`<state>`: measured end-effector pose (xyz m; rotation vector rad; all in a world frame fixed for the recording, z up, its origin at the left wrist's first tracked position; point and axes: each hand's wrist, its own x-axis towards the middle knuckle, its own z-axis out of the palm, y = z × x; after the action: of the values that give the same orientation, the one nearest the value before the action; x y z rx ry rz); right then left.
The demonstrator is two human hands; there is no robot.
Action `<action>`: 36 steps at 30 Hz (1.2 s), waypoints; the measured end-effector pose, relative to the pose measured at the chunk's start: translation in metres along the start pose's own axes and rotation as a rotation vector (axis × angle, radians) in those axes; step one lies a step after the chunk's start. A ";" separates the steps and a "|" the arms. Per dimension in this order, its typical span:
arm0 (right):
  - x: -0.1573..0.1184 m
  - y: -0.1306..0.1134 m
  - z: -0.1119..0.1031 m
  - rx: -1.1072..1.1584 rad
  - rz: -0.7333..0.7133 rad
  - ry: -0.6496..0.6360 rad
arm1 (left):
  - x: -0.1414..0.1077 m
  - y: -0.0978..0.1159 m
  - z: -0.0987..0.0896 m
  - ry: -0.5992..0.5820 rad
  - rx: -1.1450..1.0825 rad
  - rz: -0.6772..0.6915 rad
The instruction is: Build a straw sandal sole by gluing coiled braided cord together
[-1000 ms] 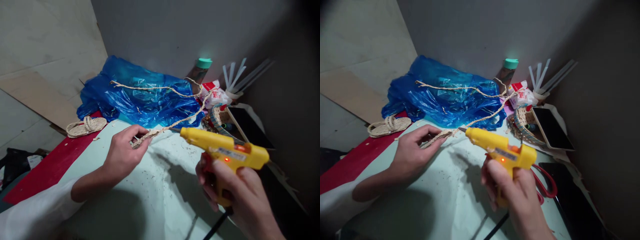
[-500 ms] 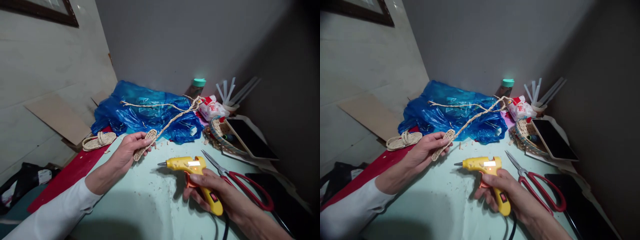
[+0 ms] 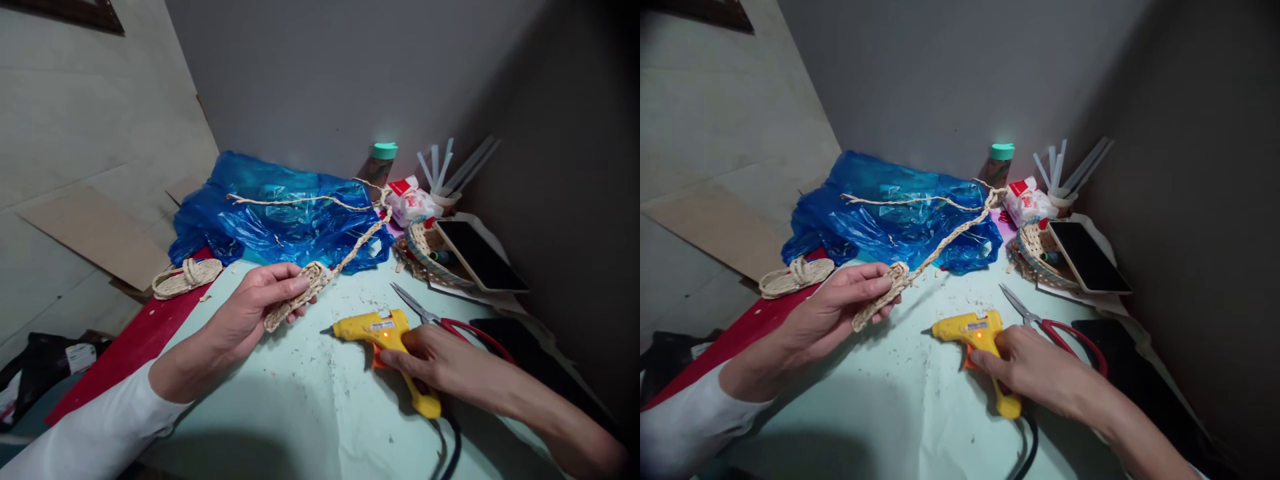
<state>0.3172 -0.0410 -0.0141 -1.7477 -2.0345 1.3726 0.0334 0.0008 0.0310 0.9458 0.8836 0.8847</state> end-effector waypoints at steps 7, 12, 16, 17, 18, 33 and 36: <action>-0.005 -0.030 -0.012 0.125 -0.290 0.424 | -0.002 -0.002 0.020 -0.074 0.024 -0.070; 0.005 -0.049 -0.001 0.846 -0.415 0.322 | 0.002 -0.011 0.031 -0.106 0.086 -0.083; 0.009 -0.047 0.000 0.917 -0.451 0.279 | 0.003 -0.019 0.031 -0.108 0.153 -0.123; 0.009 -0.046 0.000 0.927 -0.453 0.264 | 0.003 -0.021 0.031 -0.105 0.172 -0.129; 0.009 -0.045 0.000 0.935 -0.456 0.254 | 0.003 -0.022 0.030 -0.102 0.189 -0.130; 0.007 -0.040 0.002 0.819 -0.562 0.198 | -0.003 -0.023 0.029 -0.135 0.389 -0.197; 0.006 -0.040 0.002 0.797 -0.557 0.190 | -0.003 -0.023 0.030 -0.132 0.438 -0.201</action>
<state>0.2853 -0.0339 0.0097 -0.8518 -1.3975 1.4464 0.0643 -0.0177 0.0201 1.2507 1.0594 0.4563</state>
